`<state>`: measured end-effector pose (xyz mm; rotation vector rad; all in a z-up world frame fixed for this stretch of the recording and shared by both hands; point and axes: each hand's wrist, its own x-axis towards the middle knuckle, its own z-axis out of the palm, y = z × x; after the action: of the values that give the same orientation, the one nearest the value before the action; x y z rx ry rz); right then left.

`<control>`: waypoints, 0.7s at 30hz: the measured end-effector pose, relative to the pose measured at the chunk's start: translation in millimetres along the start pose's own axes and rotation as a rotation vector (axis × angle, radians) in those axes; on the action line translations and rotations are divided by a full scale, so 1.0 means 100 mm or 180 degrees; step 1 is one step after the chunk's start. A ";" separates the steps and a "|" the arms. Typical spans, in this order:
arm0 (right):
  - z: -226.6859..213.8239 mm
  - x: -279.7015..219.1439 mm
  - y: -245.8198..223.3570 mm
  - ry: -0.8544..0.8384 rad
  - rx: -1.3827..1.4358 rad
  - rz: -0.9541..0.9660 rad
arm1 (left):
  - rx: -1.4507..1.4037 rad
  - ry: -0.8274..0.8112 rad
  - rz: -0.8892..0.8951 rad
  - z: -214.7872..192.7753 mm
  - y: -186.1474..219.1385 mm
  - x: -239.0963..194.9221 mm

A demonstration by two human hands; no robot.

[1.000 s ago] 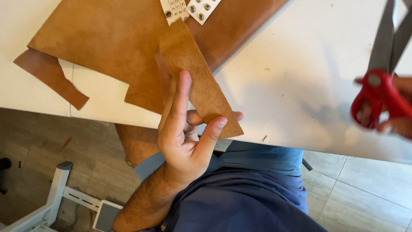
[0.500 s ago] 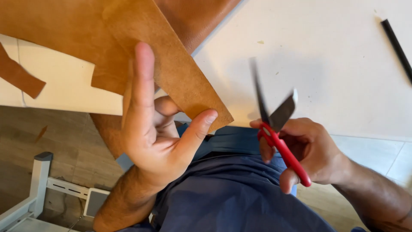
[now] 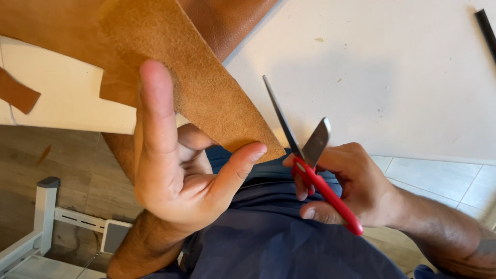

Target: Measuring, cutting, and marking a leather strip on a workbench using a ruler, scissors, and a template.

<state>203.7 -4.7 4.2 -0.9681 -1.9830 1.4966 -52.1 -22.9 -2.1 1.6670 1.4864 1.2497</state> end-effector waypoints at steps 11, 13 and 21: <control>0.00 0.10 -0.08 0.0053 -0.0050 -0.0069 | -0.0521 -0.0265 0.0285 0.08 -0.03 -0.03; 0.00 0.11 -0.08 0.0058 -0.0052 -0.0076 | -0.0557 -0.0337 0.0332 0.07 -0.02 -0.03; 0.03 0.10 -0.04 0.0179 -0.0230 -0.0073 | -0.0043 -0.0590 0.0359 0.09 0.04 0.03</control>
<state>194.1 0.8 6.5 -1.0024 -2.0136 1.3790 -42.1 -19.2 -1.5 1.8260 1.2867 1.1257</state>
